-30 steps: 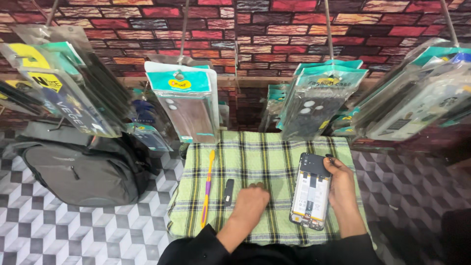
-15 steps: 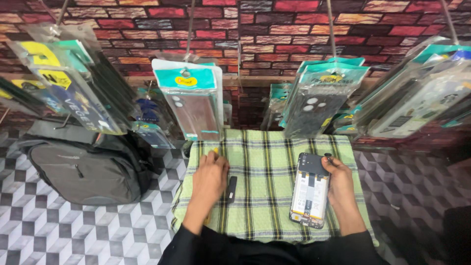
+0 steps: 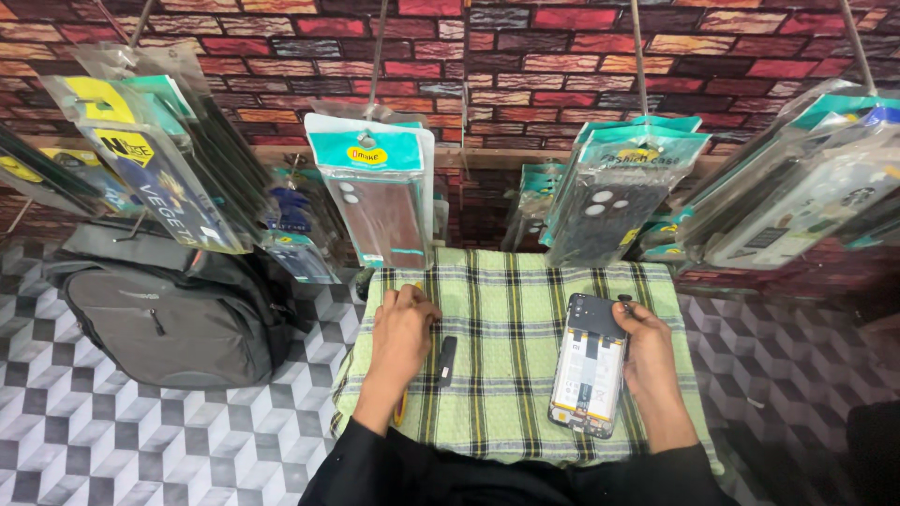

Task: The person disassembles a smartphone on a checkered cloth, using a screwdriver and a plastic pry tool to remove screws and separate internal components. The person removes the back cover, disconnects cables, and lifts out the battery and logic board.

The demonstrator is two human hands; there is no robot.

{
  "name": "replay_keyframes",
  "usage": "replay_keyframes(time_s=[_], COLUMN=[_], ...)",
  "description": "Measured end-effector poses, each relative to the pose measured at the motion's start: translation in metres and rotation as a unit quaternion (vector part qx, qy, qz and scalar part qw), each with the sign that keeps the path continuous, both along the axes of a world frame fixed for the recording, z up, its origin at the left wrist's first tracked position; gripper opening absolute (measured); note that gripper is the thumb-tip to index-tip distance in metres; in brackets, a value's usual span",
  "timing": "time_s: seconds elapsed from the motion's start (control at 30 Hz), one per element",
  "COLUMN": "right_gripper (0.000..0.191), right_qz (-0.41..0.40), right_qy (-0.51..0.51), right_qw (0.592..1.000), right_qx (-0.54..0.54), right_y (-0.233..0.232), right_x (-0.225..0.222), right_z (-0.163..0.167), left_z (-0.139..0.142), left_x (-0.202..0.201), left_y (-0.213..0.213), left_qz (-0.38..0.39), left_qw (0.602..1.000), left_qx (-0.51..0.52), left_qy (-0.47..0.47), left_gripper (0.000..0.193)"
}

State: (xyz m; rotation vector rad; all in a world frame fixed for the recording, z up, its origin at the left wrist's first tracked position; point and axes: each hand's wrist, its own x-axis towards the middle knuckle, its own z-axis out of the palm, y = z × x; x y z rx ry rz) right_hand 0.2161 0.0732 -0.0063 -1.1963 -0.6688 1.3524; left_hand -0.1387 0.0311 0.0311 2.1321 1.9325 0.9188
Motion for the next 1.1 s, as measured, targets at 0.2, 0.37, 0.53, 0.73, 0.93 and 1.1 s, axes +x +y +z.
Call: replay_keyframes(time_s=[0.2, 0.37, 0.53, 0.73, 0.93, 1.1], right_gripper=[0.011, 0.013, 0.016, 0.034, 0.07, 0.063], right_qz=[0.019, 0.047, 0.084, 0.156, 0.176, 0.259], right_qy=[0.0, 0.014, 0.026, -0.181, -0.522, -0.497], right_qw=[1.0, 0.999, 0.995, 0.969, 0.797, 0.821], right_qx=[0.01, -0.021, -0.044, 0.063, 0.248, 0.103], right_y=[-0.003, -0.009, -0.018, -0.02, -0.026, -0.019], right_x=[-0.019, -0.045, -0.074, -0.09, -0.085, -0.088], right_z=[-0.002, -0.002, 0.001, 0.004, 0.015, 0.017], left_z=[0.017, 0.008, -0.029, -0.068, -0.076, -0.073], left_x=[0.01, 0.068, 0.106, 0.114, 0.111, 0.106], left_y=[-0.007, -0.031, -0.041, -0.022, -0.012, -0.009], left_qz=[0.013, -0.067, -0.139, -0.12, -0.063, -0.072], left_qw=[0.993, 0.96, 0.855, 0.737, 0.725, 0.733], left_qx=[0.065, -0.001, -0.182, -0.199, -0.261, -0.298], left_qy=[-0.096, -0.271, -0.465, -0.635, -0.634, -0.607], left_gripper=[0.015, 0.03, 0.063, 0.069, 0.075, 0.067])
